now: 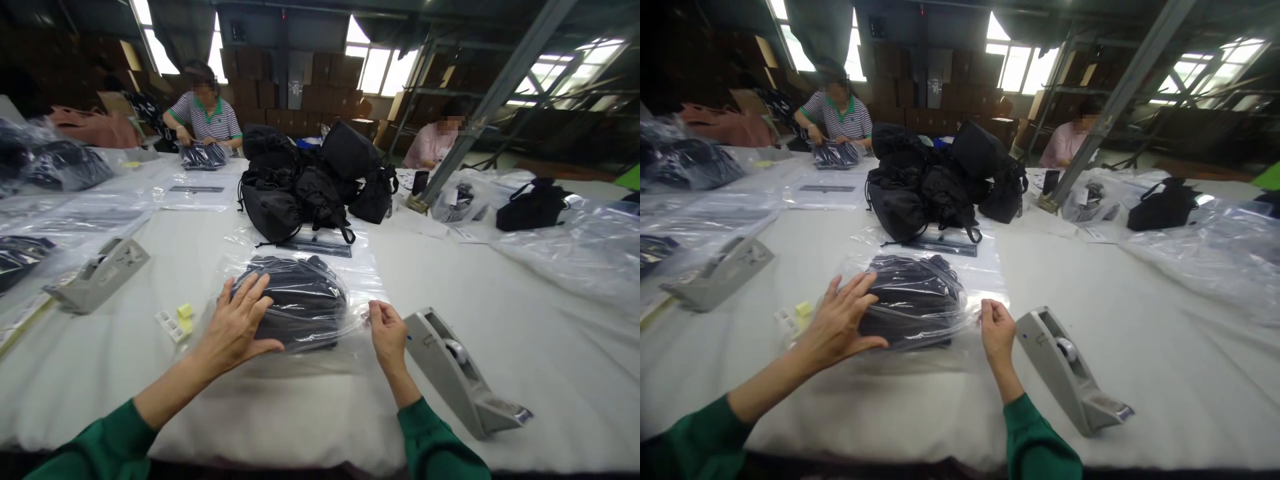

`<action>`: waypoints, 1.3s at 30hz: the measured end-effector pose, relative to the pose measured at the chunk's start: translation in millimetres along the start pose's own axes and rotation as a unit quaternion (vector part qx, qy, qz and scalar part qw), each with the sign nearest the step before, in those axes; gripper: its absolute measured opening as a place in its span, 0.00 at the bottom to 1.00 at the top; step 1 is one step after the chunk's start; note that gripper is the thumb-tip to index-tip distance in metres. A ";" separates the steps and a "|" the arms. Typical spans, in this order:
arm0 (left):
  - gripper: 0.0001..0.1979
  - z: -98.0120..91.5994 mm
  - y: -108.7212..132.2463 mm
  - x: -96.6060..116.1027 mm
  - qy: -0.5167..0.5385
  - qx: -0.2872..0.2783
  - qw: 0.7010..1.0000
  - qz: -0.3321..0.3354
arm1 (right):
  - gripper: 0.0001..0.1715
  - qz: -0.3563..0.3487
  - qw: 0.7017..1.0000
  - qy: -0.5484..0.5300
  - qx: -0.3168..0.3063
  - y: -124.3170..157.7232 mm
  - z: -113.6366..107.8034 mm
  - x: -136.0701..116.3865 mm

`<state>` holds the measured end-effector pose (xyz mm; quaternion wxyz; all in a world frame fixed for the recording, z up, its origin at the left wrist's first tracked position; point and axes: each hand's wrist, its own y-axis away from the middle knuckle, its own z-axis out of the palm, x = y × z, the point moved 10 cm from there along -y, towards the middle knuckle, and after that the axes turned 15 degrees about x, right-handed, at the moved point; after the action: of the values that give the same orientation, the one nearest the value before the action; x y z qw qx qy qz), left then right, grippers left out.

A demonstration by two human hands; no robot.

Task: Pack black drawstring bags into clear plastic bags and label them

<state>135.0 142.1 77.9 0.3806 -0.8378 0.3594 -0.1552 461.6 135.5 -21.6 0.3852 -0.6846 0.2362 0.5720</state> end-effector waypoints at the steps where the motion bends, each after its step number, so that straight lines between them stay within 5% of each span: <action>1: 0.23 6.9 -4.1 4.3 0.013 0.009 1.000 0.004 | 0.26 0.000 1.000 0.003 0.002 0.7 -1.6 0.4; 5: 0.03 25.6 -15.8 7.4 0.076 0.042 0.996 0.009 | 0.28 0.002 1.000 0.019 0.006 0.1 -8.4 6.5; 11: 0.04 27.0 -17.5 2.2 0.104 0.050 0.993 -0.015 | 0.32 -0.024 0.998 0.059 0.009 -4.2 -28.6 -0.4; 14: 0.04 27.0 -15.1 -0.1 0.115 0.042 0.992 -0.028 | 0.34 -0.192 0.977 0.085 0.021 6.4 -35.6 -54.6; 18: 0.05 29.4 -14.3 0.0 0.117 0.039 0.992 -0.027 | 0.45 -0.496 0.851 0.121 -0.123 61.7 13.5 -128.7; 21: 0.06 32.8 -19.9 3.4 0.125 0.022 0.991 -0.030 | 0.46 -0.562 0.790 0.151 -0.194 82.2 57.2 -140.8; 25: 0.09 16.5 -22.4 -12.2 0.163 -0.001 0.986 -0.045 | 0.30 -0.596 0.751 0.128 -0.252 97.8 99.8 -137.3; 27: 0.20 -15.6 -7.8 -43.9 0.195 0.037 0.975 -0.101 | 0.24 -0.588 0.754 0.121 -0.266 97.6 110.9 -130.2; 30: 0.45 -64.4 50.5 -100.6 0.238 0.087 0.933 -0.257 | 0.25 -0.572 0.768 0.110 -0.267 91.1 114.9 -122.0; 33: 0.55 -61.5 118.7 -105.9 0.221 -0.033 0.923 -0.313 | 0.27 -0.572 0.770 0.091 -0.267 87.8 112.9 -120.1; 35: 0.47 -49.9 146.3 -97.4 0.193 -0.066 0.930 -0.307 | 0.28 -0.577 0.767 0.082 -0.268 87.4 112.2 -120.7; 38: 0.16 -33.0 159.2 -100.9 0.192 -0.026 0.922 -0.334 | 0.27 -0.574 0.770 0.074 -0.269 85.2 112.0 -121.4; 39: 0.14 -26.1 160.8 -106.4 0.201 -0.029 0.911 -0.359 | 0.27 -0.571 0.772 0.071 -0.269 84.3 111.6 -121.6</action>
<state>-30.5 132.4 -23.9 0.1949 -0.8721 0.1070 -0.4359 301.6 160.4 68.5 0.4233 -0.8079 -0.3353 0.2363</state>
